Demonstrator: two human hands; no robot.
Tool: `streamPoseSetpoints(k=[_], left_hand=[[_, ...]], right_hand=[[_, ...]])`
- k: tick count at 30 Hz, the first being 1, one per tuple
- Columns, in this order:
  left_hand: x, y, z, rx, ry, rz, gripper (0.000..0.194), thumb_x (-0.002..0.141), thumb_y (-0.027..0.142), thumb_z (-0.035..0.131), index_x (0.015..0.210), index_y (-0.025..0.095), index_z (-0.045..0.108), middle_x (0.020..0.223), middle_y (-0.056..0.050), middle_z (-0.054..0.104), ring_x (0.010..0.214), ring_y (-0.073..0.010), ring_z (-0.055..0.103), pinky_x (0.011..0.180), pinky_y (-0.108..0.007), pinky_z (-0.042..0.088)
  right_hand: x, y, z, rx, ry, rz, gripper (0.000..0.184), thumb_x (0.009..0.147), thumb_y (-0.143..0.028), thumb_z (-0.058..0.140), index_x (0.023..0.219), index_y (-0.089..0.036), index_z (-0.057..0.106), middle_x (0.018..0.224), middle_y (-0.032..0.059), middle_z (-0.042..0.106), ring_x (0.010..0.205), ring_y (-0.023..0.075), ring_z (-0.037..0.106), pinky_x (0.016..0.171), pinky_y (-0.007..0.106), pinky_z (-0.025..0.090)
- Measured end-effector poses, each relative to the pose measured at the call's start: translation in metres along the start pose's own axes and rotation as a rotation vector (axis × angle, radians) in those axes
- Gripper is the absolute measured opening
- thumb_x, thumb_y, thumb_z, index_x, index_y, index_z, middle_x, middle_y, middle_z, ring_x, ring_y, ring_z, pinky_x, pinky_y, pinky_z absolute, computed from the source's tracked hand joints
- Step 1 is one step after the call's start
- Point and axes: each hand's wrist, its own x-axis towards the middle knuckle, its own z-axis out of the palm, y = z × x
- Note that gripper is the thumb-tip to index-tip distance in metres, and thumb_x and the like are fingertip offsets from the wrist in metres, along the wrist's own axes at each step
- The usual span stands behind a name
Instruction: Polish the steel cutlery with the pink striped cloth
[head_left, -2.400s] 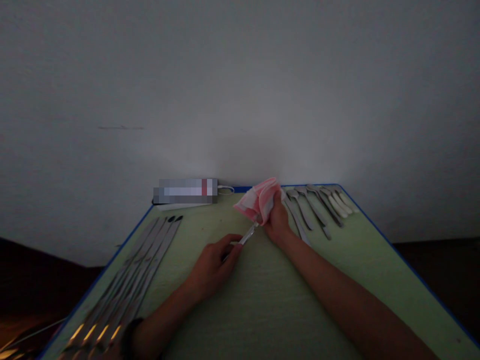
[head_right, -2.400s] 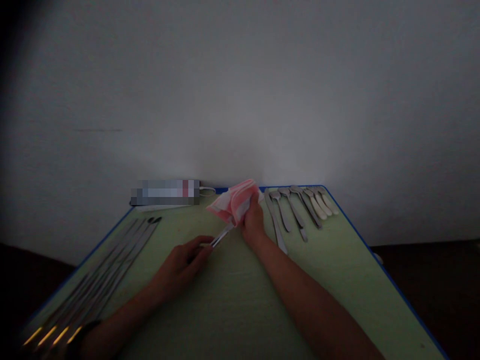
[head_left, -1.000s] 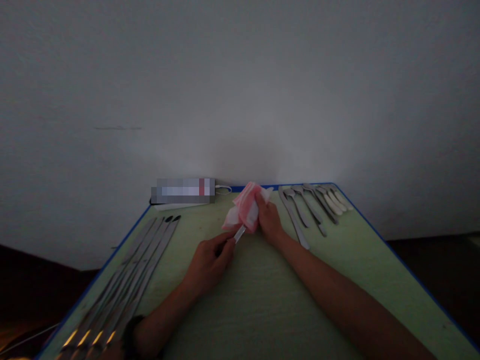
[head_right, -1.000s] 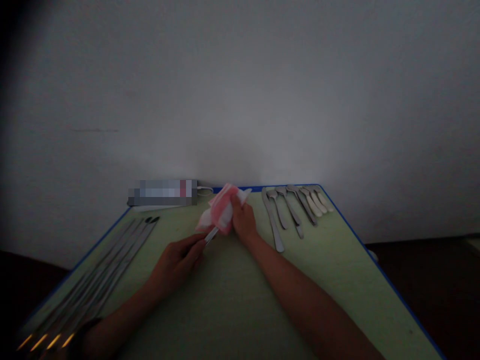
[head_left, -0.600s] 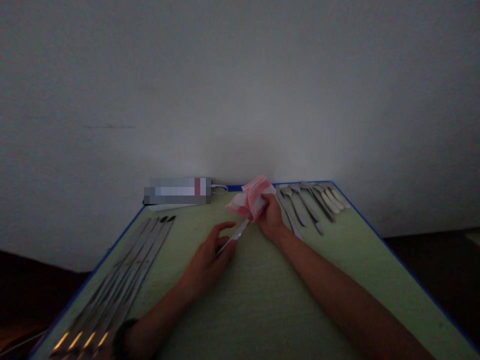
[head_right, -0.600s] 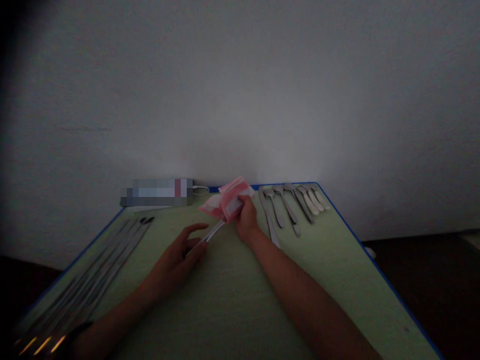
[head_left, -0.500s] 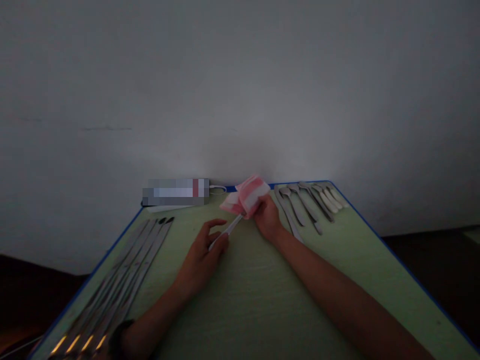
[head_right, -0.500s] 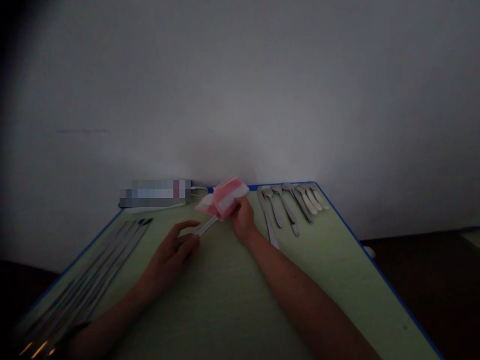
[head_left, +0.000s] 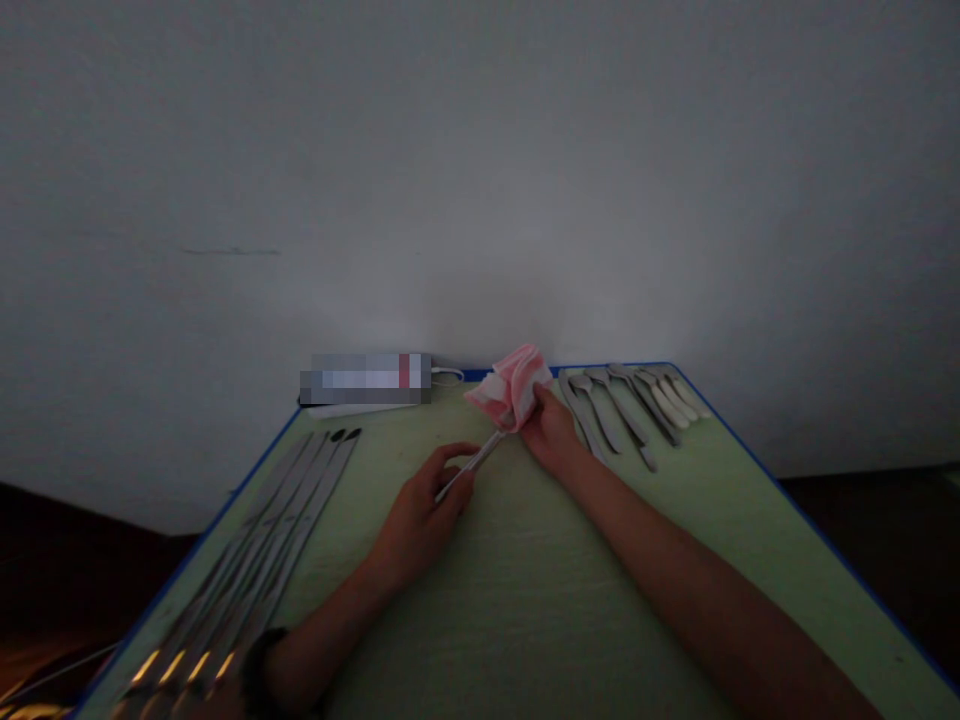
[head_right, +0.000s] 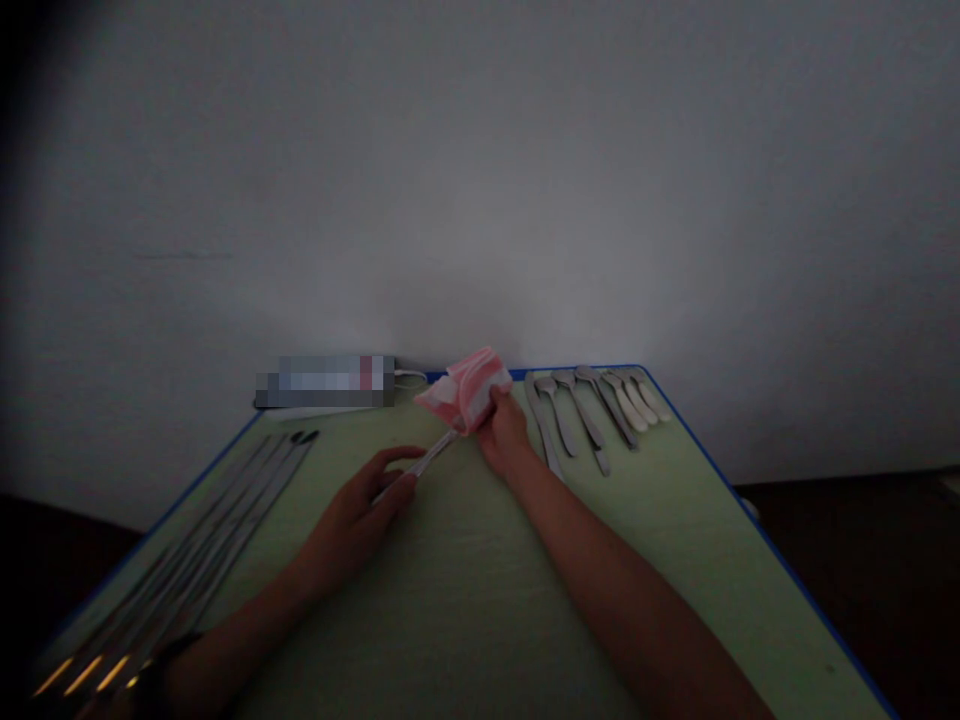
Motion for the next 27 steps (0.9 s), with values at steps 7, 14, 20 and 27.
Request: streamPoseSetpoints(k=[7, 14, 20, 27], left_hand=[[0.003, 0.0, -0.001, 0.127, -0.006, 0.008, 0.039, 0.085, 0.04, 0.041, 0.109, 0.014, 0.057, 0.066, 0.001, 0.059, 0.06, -0.0146, 0.052, 0.055, -0.024, 0.038], [0.001, -0.002, -0.002, 0.155, -0.039, 0.021, 0.043, 0.085, 0.04, 0.041, 0.115, 0.014, 0.057, 0.069, 0.0, 0.063, 0.06, -0.0147, 0.054, 0.054, -0.022, 0.038], [0.0, -0.002, -0.003, 0.165, -0.026, 0.008, 0.044, 0.084, 0.04, 0.041, 0.114, 0.013, 0.057, 0.061, 0.002, 0.058, 0.054, -0.0129, 0.049, 0.049, -0.021, 0.034], [-0.002, -0.001, -0.003, 0.156, -0.028, 0.023, 0.044, 0.084, 0.039, 0.042, 0.115, 0.012, 0.057, 0.065, 0.001, 0.06, 0.056, -0.0129, 0.051, 0.051, -0.021, 0.035]], right_hand=[[-0.005, -0.004, 0.002, 0.054, 0.005, 0.003, 0.024, 0.088, -0.03, 0.041, 0.087, -0.018, 0.061, 0.087, 0.0014, 0.069, 0.08, 0.0123, 0.062, 0.071, 0.025, 0.052], [-0.009, -0.009, 0.002, 0.075, -0.046, 0.057, 0.043, 0.088, -0.051, 0.03, 0.095, -0.021, 0.06, 0.086, 0.0011, 0.069, 0.071, 0.015, 0.062, 0.063, 0.029, 0.053], [-0.004, -0.01, -0.002, 0.077, -0.124, 0.09, 0.036, 0.085, -0.045, 0.036, 0.095, -0.02, 0.06, 0.081, -0.0002, 0.069, 0.058, 0.0137, 0.058, 0.057, 0.028, 0.052], [0.002, -0.008, -0.007, -0.017, -0.12, 0.017, 0.033, 0.083, -0.042, 0.037, 0.087, -0.018, 0.06, 0.078, 0.0013, 0.068, 0.057, 0.0132, 0.057, 0.056, 0.027, 0.051]])
